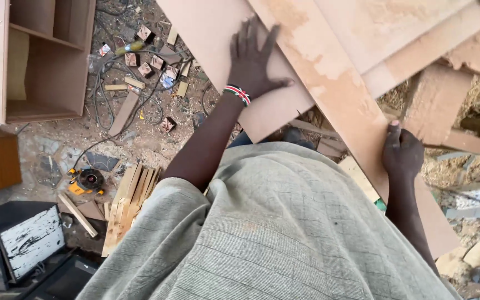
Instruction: The person uses a circular saw to cut a large sheet of plywood. They then measure and mark the wood with a square and pencil, clamp the pieces together, and cut them again. Finally, the person removes the clamps and places the cut pieces aside.
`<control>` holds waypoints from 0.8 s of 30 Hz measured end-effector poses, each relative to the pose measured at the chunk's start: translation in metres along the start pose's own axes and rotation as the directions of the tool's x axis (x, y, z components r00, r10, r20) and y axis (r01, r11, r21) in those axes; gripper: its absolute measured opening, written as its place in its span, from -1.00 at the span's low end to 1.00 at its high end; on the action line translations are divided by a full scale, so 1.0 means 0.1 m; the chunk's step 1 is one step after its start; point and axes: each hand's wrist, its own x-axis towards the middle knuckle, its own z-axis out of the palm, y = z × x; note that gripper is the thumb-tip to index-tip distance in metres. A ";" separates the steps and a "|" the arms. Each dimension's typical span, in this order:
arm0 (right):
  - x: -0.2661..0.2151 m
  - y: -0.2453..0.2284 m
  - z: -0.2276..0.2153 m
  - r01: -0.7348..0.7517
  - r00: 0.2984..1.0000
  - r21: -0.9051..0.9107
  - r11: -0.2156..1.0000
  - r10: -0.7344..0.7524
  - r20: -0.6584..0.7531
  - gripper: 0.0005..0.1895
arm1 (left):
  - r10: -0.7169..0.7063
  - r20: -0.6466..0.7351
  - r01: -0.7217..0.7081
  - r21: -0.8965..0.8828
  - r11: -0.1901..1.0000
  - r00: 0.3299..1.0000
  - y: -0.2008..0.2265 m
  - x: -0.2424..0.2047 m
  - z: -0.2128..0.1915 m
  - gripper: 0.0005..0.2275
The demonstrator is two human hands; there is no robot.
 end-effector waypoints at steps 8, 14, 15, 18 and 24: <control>0.15 -1.12 0.17 -0.041 0.999 0.195 0.980 0.041 0.004 -0.39 | -0.011 -0.003 0.011 0.077 0.997 1.000 -0.01 0.00 -0.20 0.24; 0.09 -1.10 0.33 0.087 0.970 0.092 0.992 -0.063 -0.236 -0.38 | -0.042 -0.029 0.045 0.137 0.989 0.999 0.05 -0.02 -0.31 0.22; 0.07 -1.12 0.31 0.056 0.974 0.117 0.992 -0.028 -0.226 -0.40 | -0.039 -0.020 0.041 0.149 0.988 0.999 0.05 -0.02 -0.32 0.21; 0.06 -1.17 0.33 0.034 0.974 0.143 0.989 -0.001 -0.227 -0.42 | -0.031 -0.030 0.035 0.145 0.989 0.999 0.01 0.01 -0.28 0.19; 0.02 -1.23 0.36 0.038 0.967 0.145 0.989 0.000 -0.254 -0.43 | -0.011 -0.048 0.016 0.110 0.994 0.999 -0.05 0.06 -0.12 0.28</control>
